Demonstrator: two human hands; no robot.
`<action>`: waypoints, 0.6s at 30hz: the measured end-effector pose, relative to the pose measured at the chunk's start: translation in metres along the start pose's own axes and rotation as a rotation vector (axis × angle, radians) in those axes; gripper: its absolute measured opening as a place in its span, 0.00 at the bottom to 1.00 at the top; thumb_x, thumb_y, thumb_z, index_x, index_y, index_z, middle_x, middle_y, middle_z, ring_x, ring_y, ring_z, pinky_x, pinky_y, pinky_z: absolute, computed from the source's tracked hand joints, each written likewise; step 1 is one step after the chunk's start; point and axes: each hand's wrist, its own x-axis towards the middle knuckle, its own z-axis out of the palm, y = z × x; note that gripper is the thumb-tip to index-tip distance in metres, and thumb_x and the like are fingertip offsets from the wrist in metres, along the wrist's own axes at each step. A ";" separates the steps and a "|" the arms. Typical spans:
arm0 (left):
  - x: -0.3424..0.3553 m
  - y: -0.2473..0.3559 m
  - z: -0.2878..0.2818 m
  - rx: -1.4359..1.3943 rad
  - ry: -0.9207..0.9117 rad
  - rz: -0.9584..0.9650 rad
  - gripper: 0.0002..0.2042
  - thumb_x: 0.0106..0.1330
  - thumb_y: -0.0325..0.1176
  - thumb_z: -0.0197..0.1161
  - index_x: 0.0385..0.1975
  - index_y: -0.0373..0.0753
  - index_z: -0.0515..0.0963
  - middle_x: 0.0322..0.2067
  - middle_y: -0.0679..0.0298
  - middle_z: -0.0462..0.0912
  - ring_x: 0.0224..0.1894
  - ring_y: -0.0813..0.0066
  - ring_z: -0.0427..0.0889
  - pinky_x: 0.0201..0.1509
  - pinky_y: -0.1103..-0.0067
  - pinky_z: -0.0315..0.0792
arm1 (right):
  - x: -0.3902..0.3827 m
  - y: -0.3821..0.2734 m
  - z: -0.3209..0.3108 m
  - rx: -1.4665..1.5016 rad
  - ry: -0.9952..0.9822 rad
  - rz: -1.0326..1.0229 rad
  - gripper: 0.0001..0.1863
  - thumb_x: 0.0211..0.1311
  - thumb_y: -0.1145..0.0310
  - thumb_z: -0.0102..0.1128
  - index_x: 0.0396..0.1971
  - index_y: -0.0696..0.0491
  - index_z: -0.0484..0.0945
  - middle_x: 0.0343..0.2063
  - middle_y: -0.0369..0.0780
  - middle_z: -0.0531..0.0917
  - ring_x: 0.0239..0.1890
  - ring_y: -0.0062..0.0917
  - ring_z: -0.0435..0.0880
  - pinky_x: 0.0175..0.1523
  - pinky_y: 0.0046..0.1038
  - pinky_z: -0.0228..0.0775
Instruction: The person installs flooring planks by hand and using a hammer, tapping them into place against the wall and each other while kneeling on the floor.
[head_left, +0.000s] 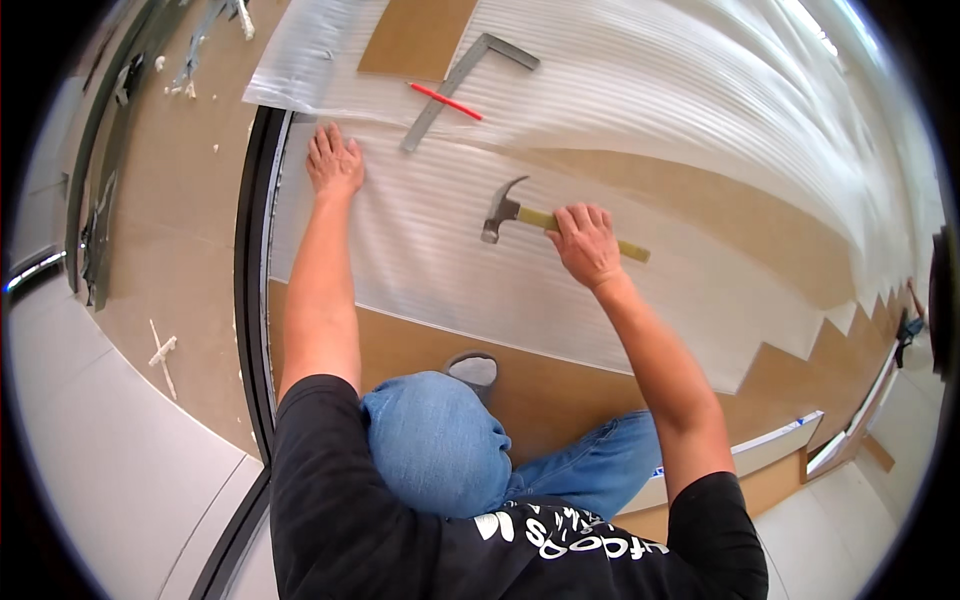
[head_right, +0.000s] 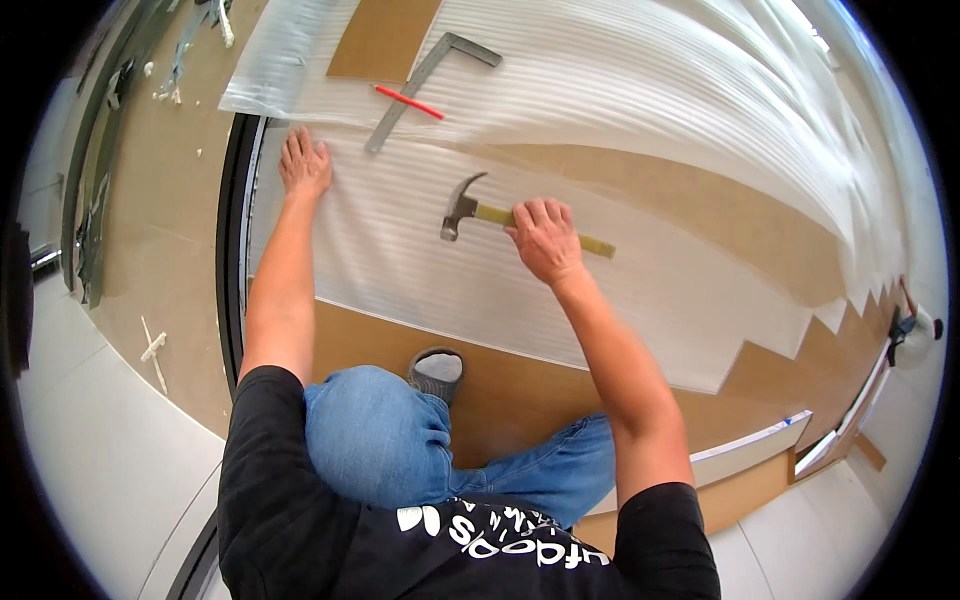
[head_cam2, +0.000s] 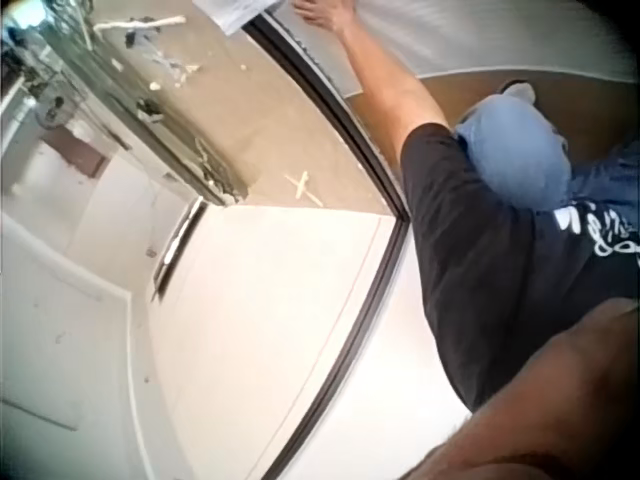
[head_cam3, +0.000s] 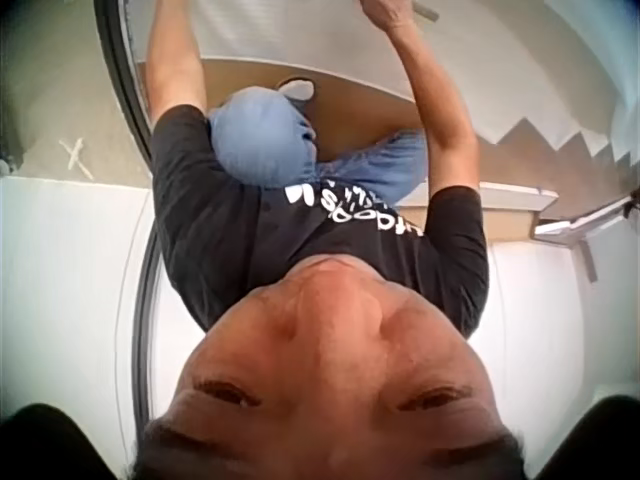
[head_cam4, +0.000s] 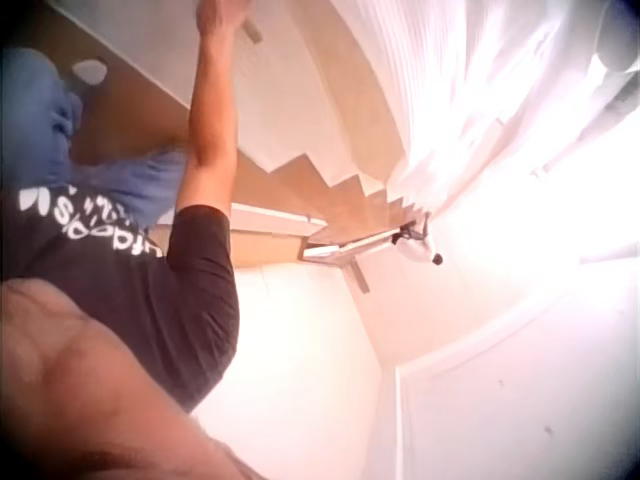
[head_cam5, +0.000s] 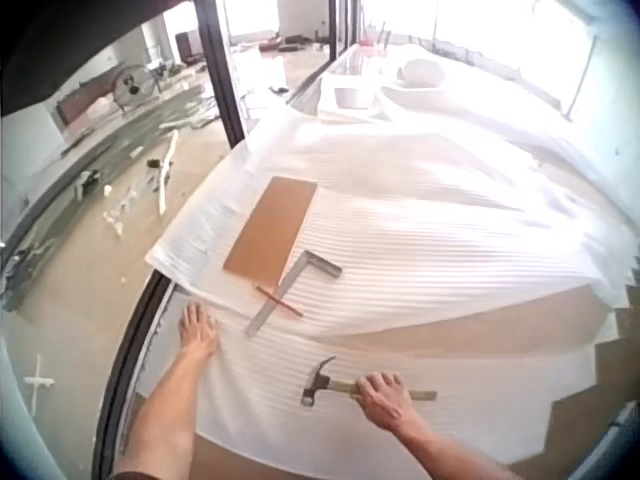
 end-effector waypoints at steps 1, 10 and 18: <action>0.001 -0.002 0.003 0.025 0.045 -0.017 0.31 0.77 0.51 0.46 0.77 0.43 0.58 0.77 0.54 0.55 0.79 0.53 0.51 0.79 0.55 0.48 | 0.014 0.002 -0.006 -0.007 -0.001 0.006 0.16 0.60 0.58 0.69 0.44 0.48 0.77 0.43 0.38 0.79 0.51 0.35 0.75 0.59 0.39 0.64; 0.004 0.026 0.012 0.067 0.078 -0.022 0.31 0.78 0.51 0.44 0.77 0.44 0.58 0.78 0.57 0.54 0.80 0.57 0.50 0.80 0.55 0.47 | 0.091 0.029 0.011 -0.075 -0.132 -0.043 0.18 0.67 0.55 0.63 0.50 0.49 0.78 0.48 0.40 0.79 0.58 0.35 0.76 0.65 0.40 0.63; 0.036 -0.034 0.027 0.118 0.218 0.137 0.29 0.75 0.46 0.55 0.72 0.40 0.65 0.70 0.55 0.70 0.73 0.56 0.65 0.74 0.59 0.64 | 0.029 -0.005 -0.009 0.064 0.252 0.192 0.18 0.63 0.70 0.56 0.54 0.47 0.79 0.53 0.40 0.79 0.62 0.36 0.75 0.67 0.43 0.63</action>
